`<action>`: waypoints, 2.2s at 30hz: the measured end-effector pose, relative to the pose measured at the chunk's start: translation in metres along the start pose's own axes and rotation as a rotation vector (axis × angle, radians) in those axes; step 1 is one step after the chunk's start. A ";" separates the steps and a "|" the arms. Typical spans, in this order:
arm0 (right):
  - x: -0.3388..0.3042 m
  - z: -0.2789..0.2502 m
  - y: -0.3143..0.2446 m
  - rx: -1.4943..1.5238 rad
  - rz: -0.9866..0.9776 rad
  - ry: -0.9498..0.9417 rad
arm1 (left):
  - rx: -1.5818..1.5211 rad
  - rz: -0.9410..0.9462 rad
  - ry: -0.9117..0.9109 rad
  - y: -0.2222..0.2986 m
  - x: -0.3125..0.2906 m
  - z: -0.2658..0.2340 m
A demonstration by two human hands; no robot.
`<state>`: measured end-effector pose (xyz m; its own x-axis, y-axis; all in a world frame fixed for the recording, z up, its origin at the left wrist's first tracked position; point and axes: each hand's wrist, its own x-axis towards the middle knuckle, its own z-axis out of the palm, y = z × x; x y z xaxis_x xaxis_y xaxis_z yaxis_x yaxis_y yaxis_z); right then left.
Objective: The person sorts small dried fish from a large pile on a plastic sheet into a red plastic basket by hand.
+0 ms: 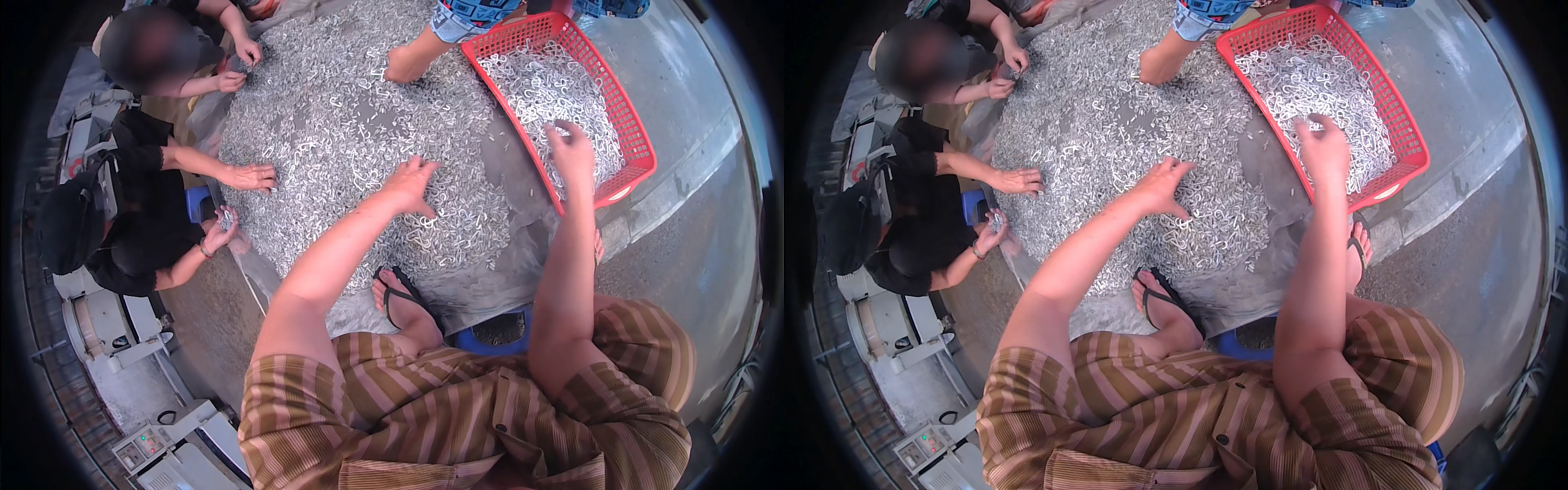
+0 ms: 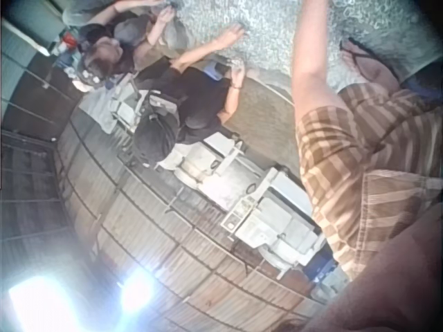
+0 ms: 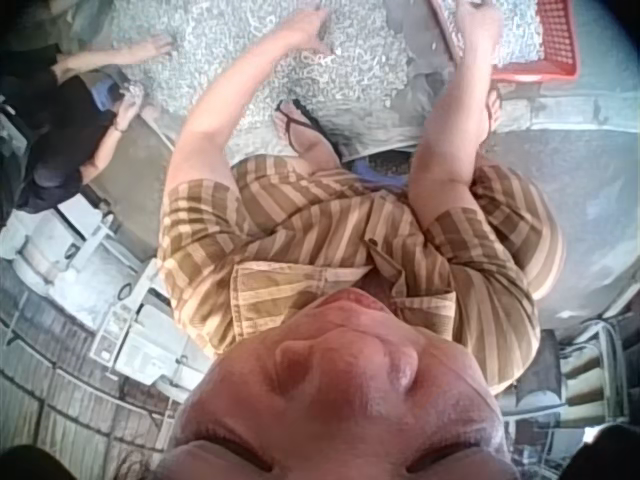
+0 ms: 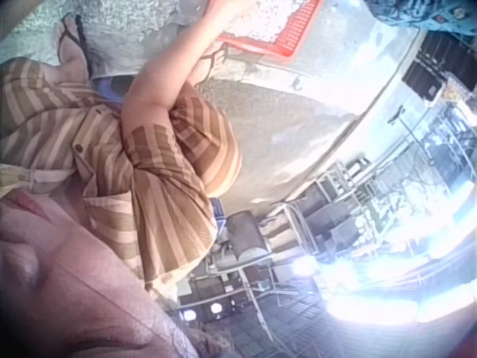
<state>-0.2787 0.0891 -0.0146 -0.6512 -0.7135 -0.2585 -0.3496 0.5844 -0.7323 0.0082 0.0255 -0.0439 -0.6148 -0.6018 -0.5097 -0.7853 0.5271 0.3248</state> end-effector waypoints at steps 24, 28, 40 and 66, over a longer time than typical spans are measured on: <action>-0.056 0.091 0.005 0.383 0.247 -0.864 | -0.625 0.143 -0.183 -0.012 0.014 -0.027; -0.066 0.090 0.001 0.638 0.272 -0.981 | -0.746 0.153 -0.219 -0.005 0.016 -0.030; -0.064 0.100 0.021 1.239 0.506 -0.995 | -0.651 0.327 -0.119 0.027 0.003 -0.064; -0.064 0.101 0.015 1.337 0.487 -0.961 | -0.398 0.503 0.033 0.059 -0.008 -0.072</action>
<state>-0.1747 0.1046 -0.0725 0.2627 -0.8313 -0.4899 0.8295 0.4539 -0.3254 -0.0386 0.0181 0.0368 -0.9122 -0.3605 -0.1949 -0.3632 0.4909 0.7919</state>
